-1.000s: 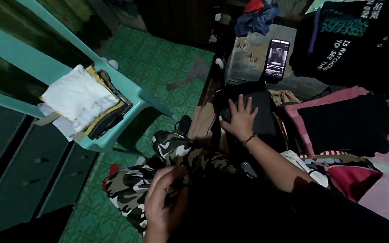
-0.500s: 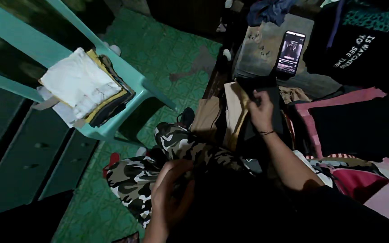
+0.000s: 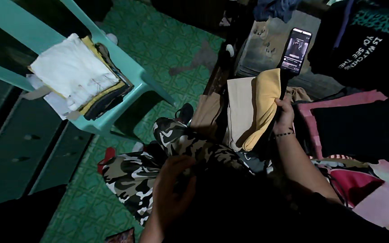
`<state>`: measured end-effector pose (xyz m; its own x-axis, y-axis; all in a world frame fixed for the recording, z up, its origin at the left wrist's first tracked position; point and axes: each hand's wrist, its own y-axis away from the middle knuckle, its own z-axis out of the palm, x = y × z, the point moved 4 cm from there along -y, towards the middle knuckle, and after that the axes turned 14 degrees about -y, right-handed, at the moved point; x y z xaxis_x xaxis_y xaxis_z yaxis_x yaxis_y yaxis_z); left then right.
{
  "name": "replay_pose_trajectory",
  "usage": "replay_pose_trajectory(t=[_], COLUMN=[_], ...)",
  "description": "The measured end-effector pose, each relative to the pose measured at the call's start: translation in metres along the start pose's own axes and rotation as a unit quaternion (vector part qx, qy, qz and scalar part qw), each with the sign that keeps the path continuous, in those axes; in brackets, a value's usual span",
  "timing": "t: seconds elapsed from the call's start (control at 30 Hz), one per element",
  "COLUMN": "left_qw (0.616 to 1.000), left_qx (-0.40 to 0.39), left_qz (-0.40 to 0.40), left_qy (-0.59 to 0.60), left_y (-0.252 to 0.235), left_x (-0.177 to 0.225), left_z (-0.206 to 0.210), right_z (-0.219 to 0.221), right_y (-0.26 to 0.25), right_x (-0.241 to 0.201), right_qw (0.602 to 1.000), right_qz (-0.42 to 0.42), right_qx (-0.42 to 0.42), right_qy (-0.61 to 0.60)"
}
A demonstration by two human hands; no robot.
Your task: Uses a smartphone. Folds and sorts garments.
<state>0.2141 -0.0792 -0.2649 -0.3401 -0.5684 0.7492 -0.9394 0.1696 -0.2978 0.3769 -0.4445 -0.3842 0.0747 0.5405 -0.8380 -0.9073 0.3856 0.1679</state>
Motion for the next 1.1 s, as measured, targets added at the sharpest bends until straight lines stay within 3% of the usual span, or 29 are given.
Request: replay_pose_trajectory(t=[0.2, 0.3, 0.4, 0.47, 0.57, 0.67, 0.77, 0.87, 1.0, 1.1], left_qw=[1.000, 1.000, 1.000, 1.000, 1.000, 1.000, 1.000, 1.000, 1.000, 1.000], left_qx=[-0.001, -0.002, -0.003, -0.004, -0.006, -0.009, -0.008, -0.006, 0.000, 0.000], left_qz=[0.016, 0.020, 0.024, 0.023, 0.021, 0.021, 0.018, 0.018, 0.012, 0.011], left_qy=[0.003, 0.008, 0.013, 0.014, 0.008, 0.002, 0.003, 0.000, -0.015, -0.013], left_y=[-0.001, -0.002, -0.001, -0.001, 0.001, 0.001, 0.001, 0.002, 0.006, 0.009], left_x=[-0.001, -0.001, -0.002, -0.002, -0.001, 0.000, 0.001, 0.002, 0.001, -0.002], left_z=[0.002, 0.003, 0.003, 0.004, 0.003, 0.003, 0.003, 0.001, -0.002, 0.000], right_z=[0.000, 0.006, 0.037, 0.051, 0.074, 0.096, 0.104, 0.102, 0.083, 0.042], right_y=[0.002, -0.002, 0.011, 0.018, 0.023, 0.030, 0.030, 0.027, 0.021, 0.004], right_x=[-0.004, 0.002, 0.010, 0.021, 0.042, 0.065, 0.080, 0.071, 0.013, -0.029], right_qw=[1.000, 0.993, 0.957, 0.907, 0.780, 0.659, 0.613, 0.654, 0.811, 0.895], right_qz=[0.010, -0.038, -0.102, -0.136, -0.140, -0.110, -0.106, -0.107, -0.123, -0.133], right_qx=[-0.009, -0.036, -0.110, -0.129, -0.173, -0.195, -0.194, -0.198, -0.216, -0.199], right_qy=[-0.008, 0.105, 0.250, 0.377, 0.585, 0.718, 0.758, 0.723, 0.529, 0.376])
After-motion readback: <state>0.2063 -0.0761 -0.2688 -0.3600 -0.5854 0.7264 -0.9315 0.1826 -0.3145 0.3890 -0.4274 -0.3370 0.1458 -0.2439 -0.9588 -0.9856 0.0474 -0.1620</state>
